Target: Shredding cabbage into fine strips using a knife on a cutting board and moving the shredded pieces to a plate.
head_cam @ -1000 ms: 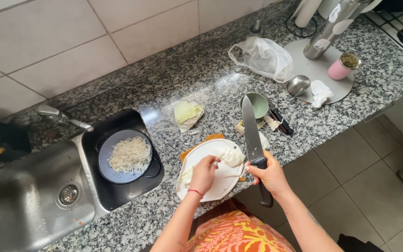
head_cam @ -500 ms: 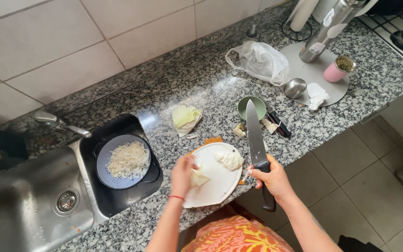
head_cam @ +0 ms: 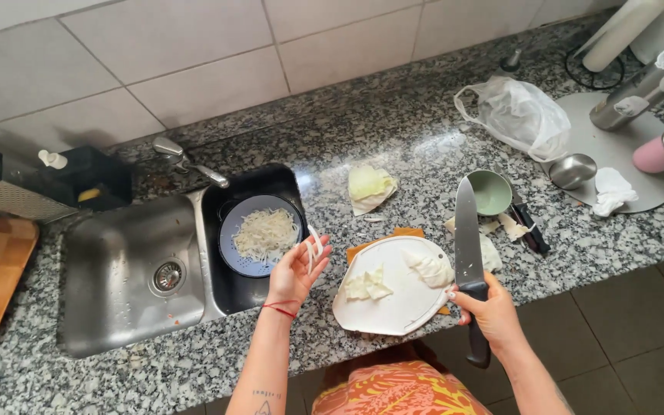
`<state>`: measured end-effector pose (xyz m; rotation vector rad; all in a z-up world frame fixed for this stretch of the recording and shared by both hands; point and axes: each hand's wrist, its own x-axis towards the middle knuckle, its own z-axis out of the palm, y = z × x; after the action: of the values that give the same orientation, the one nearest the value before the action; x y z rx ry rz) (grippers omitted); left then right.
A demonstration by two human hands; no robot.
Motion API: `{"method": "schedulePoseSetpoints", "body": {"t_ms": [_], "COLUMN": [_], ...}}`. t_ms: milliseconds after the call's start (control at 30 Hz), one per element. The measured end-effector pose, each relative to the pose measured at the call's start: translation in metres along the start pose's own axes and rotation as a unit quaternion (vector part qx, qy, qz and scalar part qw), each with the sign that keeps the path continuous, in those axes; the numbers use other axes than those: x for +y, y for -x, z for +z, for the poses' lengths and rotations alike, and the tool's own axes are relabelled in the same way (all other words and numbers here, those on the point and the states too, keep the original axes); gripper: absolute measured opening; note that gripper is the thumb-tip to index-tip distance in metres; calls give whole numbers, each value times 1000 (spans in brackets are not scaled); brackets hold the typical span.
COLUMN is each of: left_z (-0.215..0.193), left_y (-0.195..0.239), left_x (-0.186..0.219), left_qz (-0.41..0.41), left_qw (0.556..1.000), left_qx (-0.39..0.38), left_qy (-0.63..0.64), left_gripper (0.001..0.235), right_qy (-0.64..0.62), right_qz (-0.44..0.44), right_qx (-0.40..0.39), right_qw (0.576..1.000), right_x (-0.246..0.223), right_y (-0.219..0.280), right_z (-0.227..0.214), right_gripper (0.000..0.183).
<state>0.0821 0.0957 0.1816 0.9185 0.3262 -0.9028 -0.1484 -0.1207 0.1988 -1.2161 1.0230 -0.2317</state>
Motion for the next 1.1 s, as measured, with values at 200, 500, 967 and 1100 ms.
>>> {"method": "schedulePoseSetpoints", "body": {"t_ms": [200, 500, 967, 1100], "left_z": [-5, -33, -37, 22], "left_y": [3, -2, -8, 32], "left_x": [-6, -56, 72, 13], "left_qz": [28, 19, 215, 223], "left_qw": [997, 987, 741, 757], "left_qx": [42, 103, 217, 84], "left_qy": [-57, -125, -598, -609], "left_gripper": [45, 33, 49, 26], "right_qy": [6, -1, 8, 3], "right_qz": [15, 4, 15, 18], "right_qx": [4, -1, -3, -20], "right_qw": [1000, 1000, 1000, 1000], "right_x": [-9, 6, -2, 3], "right_y": [10, 5, 16, 14], "right_z": [10, 3, 5, 13], "right_gripper": [60, 47, 45, 44]}}
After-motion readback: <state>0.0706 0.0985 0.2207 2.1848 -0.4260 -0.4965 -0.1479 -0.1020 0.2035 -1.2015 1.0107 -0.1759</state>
